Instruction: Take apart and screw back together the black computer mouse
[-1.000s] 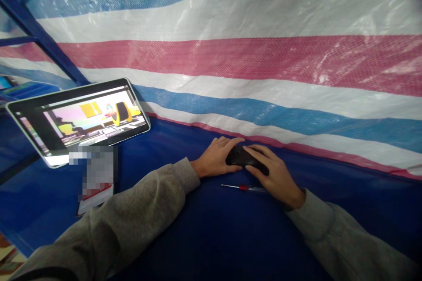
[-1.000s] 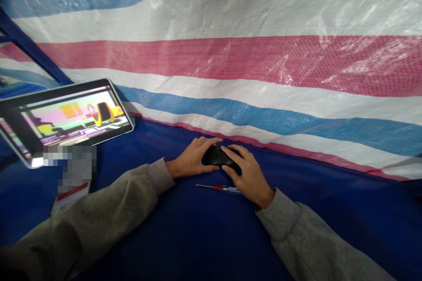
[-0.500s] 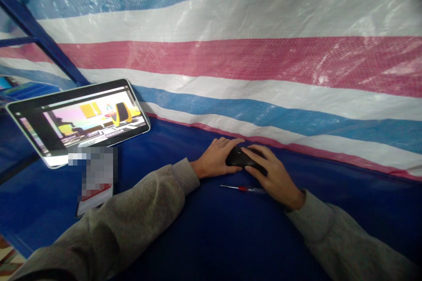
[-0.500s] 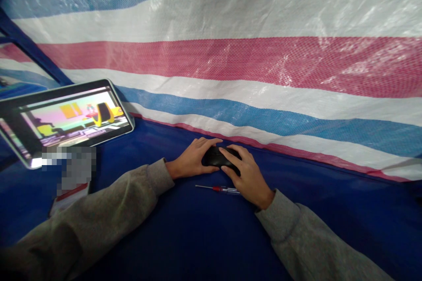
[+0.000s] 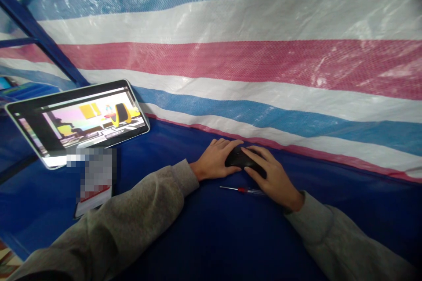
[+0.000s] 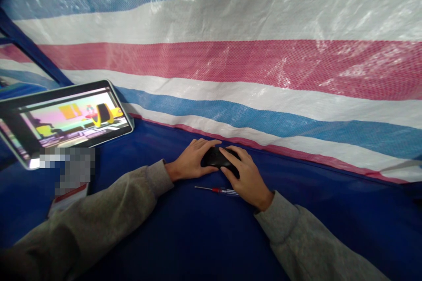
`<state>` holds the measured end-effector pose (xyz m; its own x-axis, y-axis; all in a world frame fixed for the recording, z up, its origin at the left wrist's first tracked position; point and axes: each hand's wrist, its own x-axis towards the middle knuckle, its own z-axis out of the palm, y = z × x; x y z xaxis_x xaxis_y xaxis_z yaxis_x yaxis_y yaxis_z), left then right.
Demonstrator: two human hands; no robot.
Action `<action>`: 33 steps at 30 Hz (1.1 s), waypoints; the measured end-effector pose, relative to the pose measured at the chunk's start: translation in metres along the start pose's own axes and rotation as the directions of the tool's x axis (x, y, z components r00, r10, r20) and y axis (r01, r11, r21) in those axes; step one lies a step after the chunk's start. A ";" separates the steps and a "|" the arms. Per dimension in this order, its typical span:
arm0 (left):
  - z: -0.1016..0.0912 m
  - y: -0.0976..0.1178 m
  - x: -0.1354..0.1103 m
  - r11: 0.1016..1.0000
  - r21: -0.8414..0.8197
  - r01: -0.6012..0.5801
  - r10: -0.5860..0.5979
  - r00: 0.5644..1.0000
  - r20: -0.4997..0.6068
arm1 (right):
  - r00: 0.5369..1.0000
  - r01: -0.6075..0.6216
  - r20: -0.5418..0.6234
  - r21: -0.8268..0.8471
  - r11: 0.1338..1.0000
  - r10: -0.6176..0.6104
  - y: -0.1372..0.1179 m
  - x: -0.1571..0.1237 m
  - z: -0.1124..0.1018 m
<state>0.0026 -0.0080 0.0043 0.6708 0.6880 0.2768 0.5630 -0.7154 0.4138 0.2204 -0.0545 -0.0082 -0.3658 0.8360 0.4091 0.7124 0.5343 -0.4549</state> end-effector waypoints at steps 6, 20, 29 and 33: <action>-0.001 0.000 -0.001 0.999 -0.004 0.044 -0.044 0.997 -0.056 | 0.999 -0.034 -0.033 0.040 0.999 0.035 0.000 0.000 -0.001; -0.003 0.002 -0.002 0.999 -0.010 -0.049 0.047 0.987 -0.152 | 0.957 -0.197 -0.195 0.099 0.975 0.213 0.000 0.001 -0.002; 0.001 -0.002 -0.001 0.984 0.036 -0.175 0.177 0.982 -0.064 | 0.972 -0.198 -0.119 0.030 0.980 0.200 0.002 0.002 0.000; 0.001 -0.002 -0.001 0.984 0.024 -0.174 0.175 0.984 -0.037 | 0.955 -0.146 -0.256 0.020 0.989 0.146 -0.003 0.008 -0.010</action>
<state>0.0013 -0.0076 0.0027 0.7403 0.5566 0.3769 0.4495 -0.8268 0.3381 0.2211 -0.0509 0.0043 -0.0918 0.8449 0.5270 0.7458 0.4090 -0.5259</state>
